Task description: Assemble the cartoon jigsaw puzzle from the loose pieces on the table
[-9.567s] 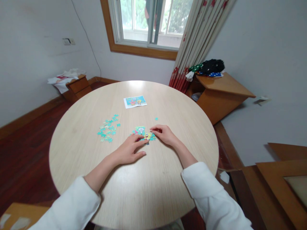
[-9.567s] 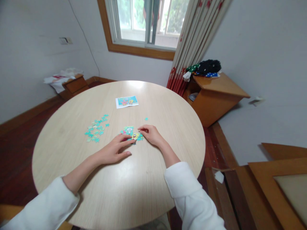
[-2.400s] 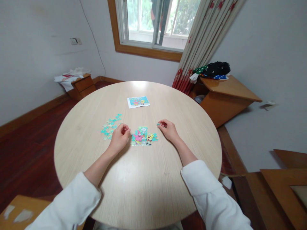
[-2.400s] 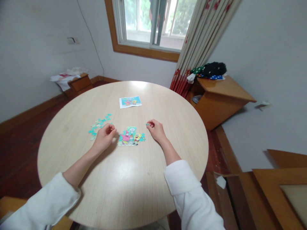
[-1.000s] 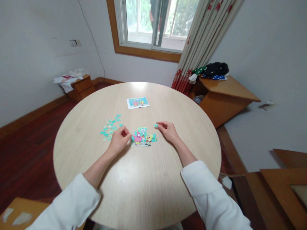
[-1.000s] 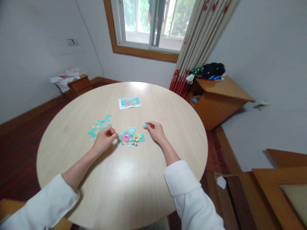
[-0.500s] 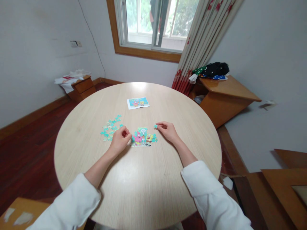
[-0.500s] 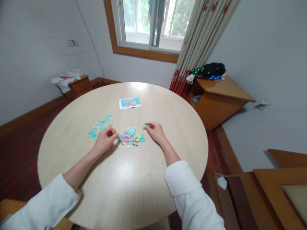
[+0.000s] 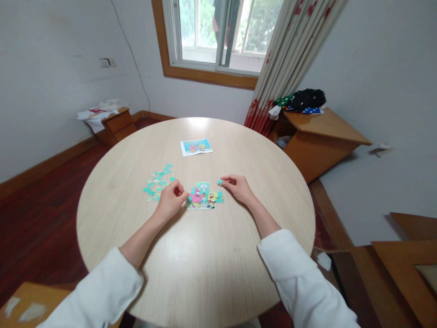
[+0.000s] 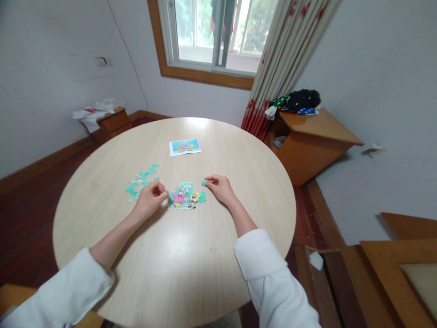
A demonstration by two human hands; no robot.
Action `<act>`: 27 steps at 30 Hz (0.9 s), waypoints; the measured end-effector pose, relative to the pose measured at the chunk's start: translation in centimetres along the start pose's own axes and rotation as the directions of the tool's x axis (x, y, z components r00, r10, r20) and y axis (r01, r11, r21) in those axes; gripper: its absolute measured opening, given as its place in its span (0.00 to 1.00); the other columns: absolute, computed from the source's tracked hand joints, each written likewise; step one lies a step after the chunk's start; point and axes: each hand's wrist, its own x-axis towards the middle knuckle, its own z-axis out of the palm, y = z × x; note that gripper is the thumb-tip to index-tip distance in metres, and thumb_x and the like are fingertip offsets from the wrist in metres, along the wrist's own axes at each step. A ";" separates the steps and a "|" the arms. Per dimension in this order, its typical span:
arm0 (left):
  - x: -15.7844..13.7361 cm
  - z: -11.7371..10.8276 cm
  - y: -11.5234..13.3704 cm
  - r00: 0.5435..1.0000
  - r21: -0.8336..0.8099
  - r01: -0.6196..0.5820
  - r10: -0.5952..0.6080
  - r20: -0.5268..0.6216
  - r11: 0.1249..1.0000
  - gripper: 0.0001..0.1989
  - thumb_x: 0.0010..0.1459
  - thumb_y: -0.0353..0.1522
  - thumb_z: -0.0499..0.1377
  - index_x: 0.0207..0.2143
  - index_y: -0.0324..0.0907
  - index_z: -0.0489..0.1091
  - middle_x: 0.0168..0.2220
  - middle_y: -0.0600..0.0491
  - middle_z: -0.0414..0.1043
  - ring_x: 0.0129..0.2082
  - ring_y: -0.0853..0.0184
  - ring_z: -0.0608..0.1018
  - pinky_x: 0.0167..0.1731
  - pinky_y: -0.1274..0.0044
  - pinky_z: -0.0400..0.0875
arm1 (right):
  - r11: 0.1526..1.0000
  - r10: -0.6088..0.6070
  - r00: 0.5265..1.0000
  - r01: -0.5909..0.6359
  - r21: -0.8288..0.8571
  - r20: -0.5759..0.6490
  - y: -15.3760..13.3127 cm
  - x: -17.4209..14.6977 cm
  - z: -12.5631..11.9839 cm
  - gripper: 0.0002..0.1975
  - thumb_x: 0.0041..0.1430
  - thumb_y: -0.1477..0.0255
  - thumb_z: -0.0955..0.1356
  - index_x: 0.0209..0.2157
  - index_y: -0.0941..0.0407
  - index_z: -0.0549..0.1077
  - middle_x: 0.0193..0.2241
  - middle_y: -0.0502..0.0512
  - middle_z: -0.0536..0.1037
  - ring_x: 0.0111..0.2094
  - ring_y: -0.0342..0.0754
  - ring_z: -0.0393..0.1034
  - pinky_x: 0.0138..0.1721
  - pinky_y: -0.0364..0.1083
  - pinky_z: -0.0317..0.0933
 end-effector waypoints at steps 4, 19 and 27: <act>0.0 0.0 0.1 1.000 -0.007 0.015 -0.015 0.007 1.000 0.06 0.41 0.29 0.55 0.19 0.42 0.57 0.19 0.60 0.61 0.20 0.73 0.64 0.24 0.79 0.59 | 1.000 0.000 1.000 0.000 -0.011 0.010 0.2 0.0 0.0 0.12 0.45 0.67 0.71 0.32 0.59 0.76 0.29 0.57 0.80 0.32 0.47 0.74 0.38 0.47 0.66; 0.0 0.1 -0.1 1.000 -0.017 0.008 -0.008 0.004 1.000 0.05 0.41 0.29 0.54 0.19 0.42 0.58 0.19 0.59 0.62 0.21 0.73 0.64 0.24 0.79 0.59 | 0.999 -0.026 1.000 0.026 -0.030 -0.002 0.2 0.0 -0.1 0.14 0.44 0.63 0.71 0.31 0.59 0.75 0.29 0.57 0.79 0.31 0.46 0.73 0.37 0.47 0.66; -0.1 0.0 0.2 1.000 -0.006 0.004 -0.004 0.003 1.000 0.05 0.41 0.29 0.55 0.19 0.42 0.58 0.19 0.59 0.62 0.21 0.73 0.64 0.24 0.79 0.59 | 0.998 -0.050 0.999 0.049 -0.037 -0.004 -0.3 -0.2 0.0 0.13 0.44 0.64 0.71 0.30 0.59 0.74 0.27 0.55 0.78 0.30 0.46 0.73 0.37 0.47 0.66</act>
